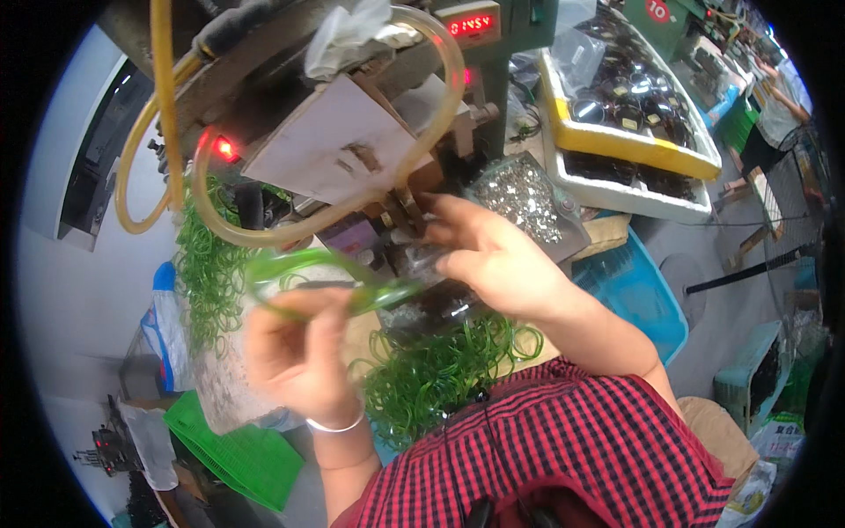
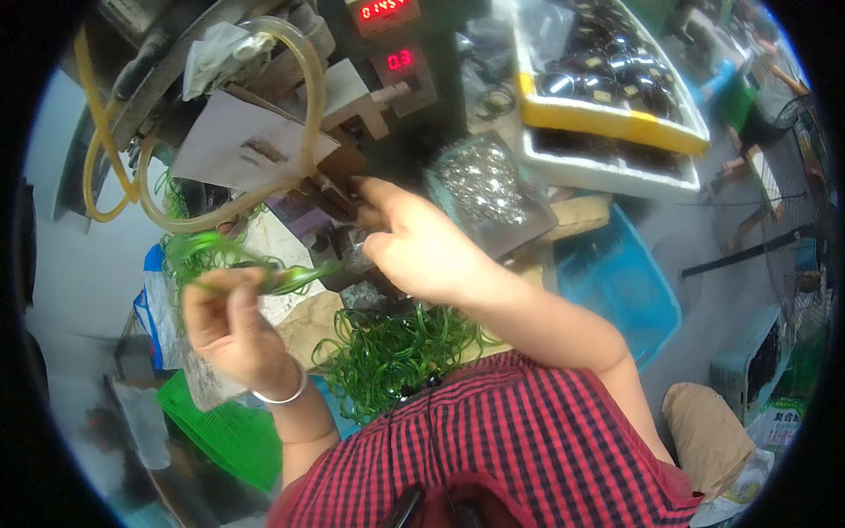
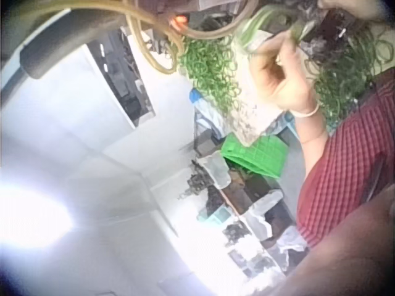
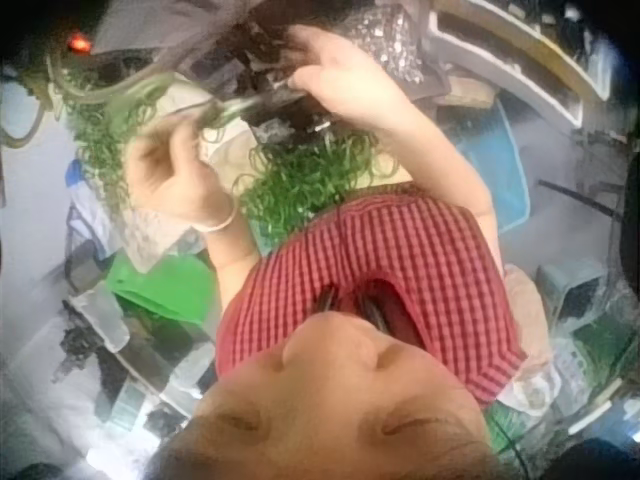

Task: The person repeatedly picks green plastic rings and small metallic parts from trays, places them into a press-like machine, and removes the assembled units. The process is continuous and repetitive, with the person handling each component individually.

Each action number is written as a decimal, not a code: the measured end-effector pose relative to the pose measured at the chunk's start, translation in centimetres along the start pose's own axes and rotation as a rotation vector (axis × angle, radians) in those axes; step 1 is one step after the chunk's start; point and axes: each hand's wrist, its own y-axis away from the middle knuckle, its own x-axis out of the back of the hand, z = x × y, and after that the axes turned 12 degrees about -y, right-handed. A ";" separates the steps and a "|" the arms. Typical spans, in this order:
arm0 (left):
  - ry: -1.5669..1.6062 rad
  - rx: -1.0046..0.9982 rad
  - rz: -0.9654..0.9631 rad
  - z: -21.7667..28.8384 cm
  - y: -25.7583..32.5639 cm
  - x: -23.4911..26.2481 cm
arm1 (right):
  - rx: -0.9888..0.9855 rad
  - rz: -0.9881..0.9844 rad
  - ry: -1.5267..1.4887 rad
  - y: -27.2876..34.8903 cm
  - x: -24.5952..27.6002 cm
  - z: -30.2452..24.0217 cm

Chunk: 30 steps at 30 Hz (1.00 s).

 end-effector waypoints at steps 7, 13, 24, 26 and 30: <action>-0.105 0.091 -0.115 -1.1 -0.2 -4.5 | 0.376 0.360 0.510 -2.3 9.6 2.5; -0.036 0.122 -0.068 -2.1 -0.7 -5.5 | 0.576 0.484 1.160 -0.2 13.7 6.1; -0.456 -0.360 0.100 0.0 0.9 -3.1 | 0.601 -0.080 1.451 -1.9 9.4 8.8; 0.114 -0.337 -0.177 3.0 1.5 -2.7 | 0.504 -0.068 1.431 -1.3 9.5 8.8; 1.042 -0.081 -0.535 7.3 -0.2 -7.3 | 0.389 0.123 1.465 -0.5 12.7 9.2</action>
